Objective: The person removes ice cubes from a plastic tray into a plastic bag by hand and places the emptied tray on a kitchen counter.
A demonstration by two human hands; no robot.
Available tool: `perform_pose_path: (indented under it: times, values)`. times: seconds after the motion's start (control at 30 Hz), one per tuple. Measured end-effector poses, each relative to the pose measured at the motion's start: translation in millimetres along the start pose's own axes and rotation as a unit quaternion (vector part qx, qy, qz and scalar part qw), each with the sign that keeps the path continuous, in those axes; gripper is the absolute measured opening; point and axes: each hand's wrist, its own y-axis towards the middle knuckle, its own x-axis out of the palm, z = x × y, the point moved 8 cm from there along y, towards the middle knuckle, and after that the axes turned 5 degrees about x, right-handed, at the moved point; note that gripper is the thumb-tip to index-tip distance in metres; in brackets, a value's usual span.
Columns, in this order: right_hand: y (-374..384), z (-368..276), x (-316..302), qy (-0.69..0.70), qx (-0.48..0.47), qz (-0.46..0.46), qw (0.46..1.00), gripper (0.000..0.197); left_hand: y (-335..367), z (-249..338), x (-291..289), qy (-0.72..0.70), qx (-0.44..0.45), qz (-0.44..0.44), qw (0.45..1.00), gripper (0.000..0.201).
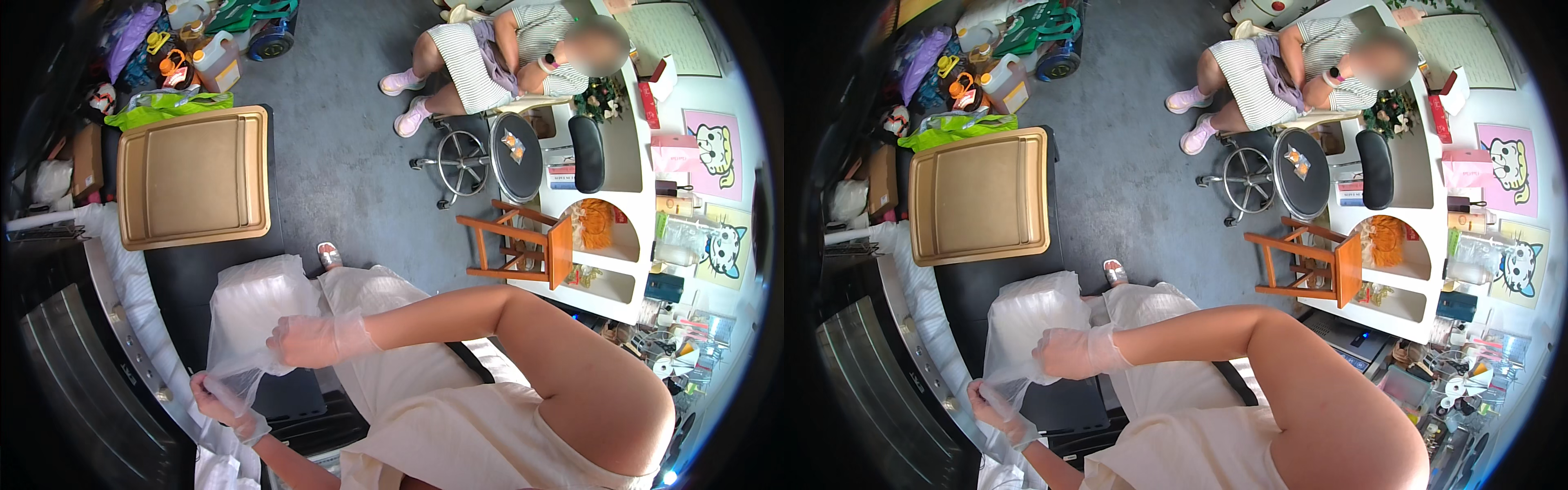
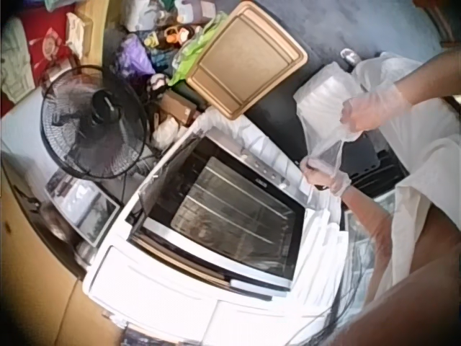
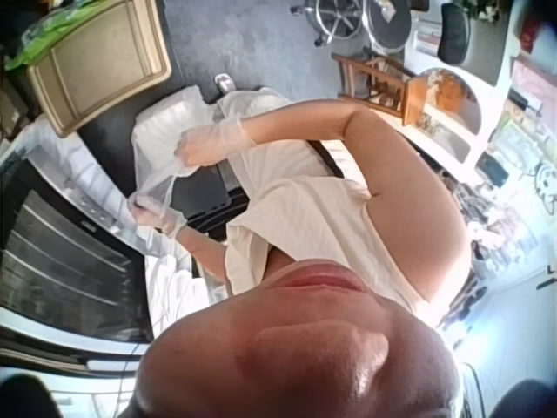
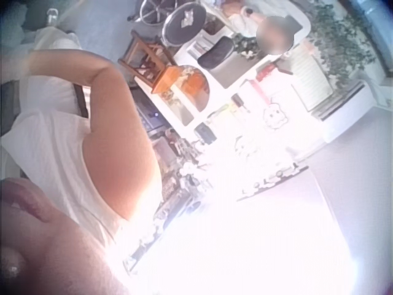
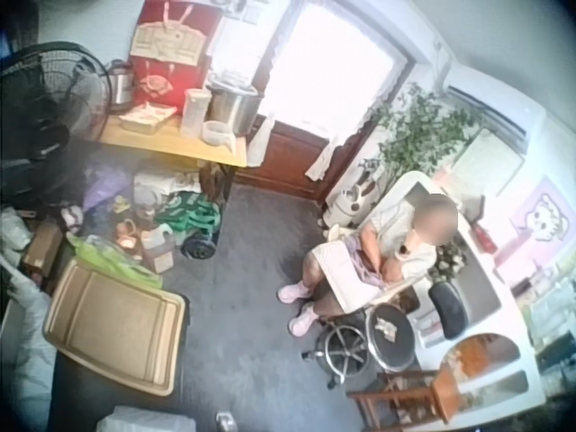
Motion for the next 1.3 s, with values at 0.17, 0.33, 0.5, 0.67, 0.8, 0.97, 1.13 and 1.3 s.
perform_pose_path:
  times: [0.17, 0.33, 0.5, 0.67, 0.8, 0.97, 1.13, 1.3]
  values:
    - [-11, 5, 0, -0.035, 0.023, 0.03, 0.999, 0.021, -4, 11, 2, 0.034, 0.066, -0.047, 0.996, 0.012]
    - [-18, 4, -15, -0.114, 0.033, 0.056, 0.991, 0.018, -15, 8, 20, -0.119, -0.007, -0.081, 0.99, 0.015]
    - [-21, -27, -34, 0.005, -0.082, 0.125, 0.989, 0.016, -34, -4, 25, -0.21, -0.106, -0.064, 0.97, 0.016]
    - [-10, -48, -2, 0.005, -0.037, 0.149, 0.988, 0.013, -38, -11, 25, -0.167, -0.118, -0.064, 0.977, 0.018]
    - [5, -31, 32, -0.224, 0.131, 0.079, 0.963, 0.026, -35, 10, 23, -0.12, -0.104, -0.041, 0.986, 0.033]
    - [-6, -15, 49, -0.259, 0.139, 0.008, 0.956, 0.035, -37, 6, 23, -0.251, -0.108, 0.041, 0.961, 0.02]
    - [-26, -29, 45, -0.183, 0.139, -0.082, 0.97, 0.025, -34, 16, 21, -0.274, -0.166, 0.07, 0.945, 0.013]
    - [-35, -67, 19, -0.175, 0.004, -0.18, 0.968, 0.024, -30, 8, 18, -0.318, -0.125, 0.062, 0.938, 0.019]
